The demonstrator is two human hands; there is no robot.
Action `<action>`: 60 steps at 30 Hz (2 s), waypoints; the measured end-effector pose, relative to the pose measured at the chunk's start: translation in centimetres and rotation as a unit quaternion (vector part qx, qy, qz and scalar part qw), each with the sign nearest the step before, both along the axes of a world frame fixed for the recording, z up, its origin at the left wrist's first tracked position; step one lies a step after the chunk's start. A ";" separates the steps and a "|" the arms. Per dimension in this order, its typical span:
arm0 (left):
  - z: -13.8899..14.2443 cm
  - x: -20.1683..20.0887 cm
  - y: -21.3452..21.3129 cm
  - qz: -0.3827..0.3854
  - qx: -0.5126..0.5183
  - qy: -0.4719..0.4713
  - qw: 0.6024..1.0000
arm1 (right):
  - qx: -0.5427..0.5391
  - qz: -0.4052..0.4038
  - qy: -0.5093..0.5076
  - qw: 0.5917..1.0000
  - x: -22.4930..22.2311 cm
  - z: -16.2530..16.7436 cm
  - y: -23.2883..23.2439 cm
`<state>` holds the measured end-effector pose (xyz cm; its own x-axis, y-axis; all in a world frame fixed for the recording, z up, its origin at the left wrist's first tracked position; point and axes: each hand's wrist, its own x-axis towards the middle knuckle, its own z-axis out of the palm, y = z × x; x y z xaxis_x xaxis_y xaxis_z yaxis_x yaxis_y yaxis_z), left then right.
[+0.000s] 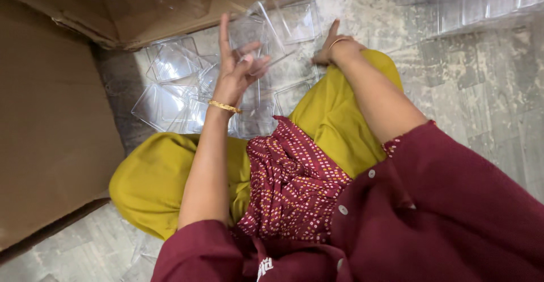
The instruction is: The person sits on the floor and folds flat clear plastic box pieces into open boxes, snapping the sides together by hand, then places the finished boxes into a cardboard box beside them, repeating the cycle.
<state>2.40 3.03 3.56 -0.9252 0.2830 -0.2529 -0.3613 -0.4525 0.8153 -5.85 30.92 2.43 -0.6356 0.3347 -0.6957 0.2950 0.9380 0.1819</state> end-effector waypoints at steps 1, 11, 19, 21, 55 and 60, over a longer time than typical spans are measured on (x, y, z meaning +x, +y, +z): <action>0.4 -0.1 0.1 -0.020 0.071 -0.008 0.997 | 0.012 0.008 -0.020 1.000 0.0 0.1 -0.6; -1.3 0.1 0.5 -0.025 0.191 -0.014 0.981 | -0.434 -0.201 0.439 0.761 5.4 2.0 2.1; 0.0 2.2 2.6 -0.085 0.174 -0.086 0.977 | -0.715 -0.088 0.373 0.585 15.0 2.1 -2.8; 0.6 2.7 2.5 -0.097 0.168 -0.074 0.978 | -0.690 -0.030 0.320 0.649 15.7 1.6 -3.1; 0.8 4.0 4.5 -0.171 0.013 -0.077 0.982 | -0.562 0.170 0.327 0.741 15.2 11.1 -3.4; 0.6 3.8 4.6 -0.179 0.041 -0.064 0.981 | -0.607 0.106 0.275 0.738 15.4 11.1 -3.3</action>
<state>6.21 7.66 4.13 -0.7253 0.6074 -0.3240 -0.6060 -0.3399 0.7192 9.54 27.64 13.50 -0.8817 -0.4715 -0.0186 -0.1660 0.3469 -0.9231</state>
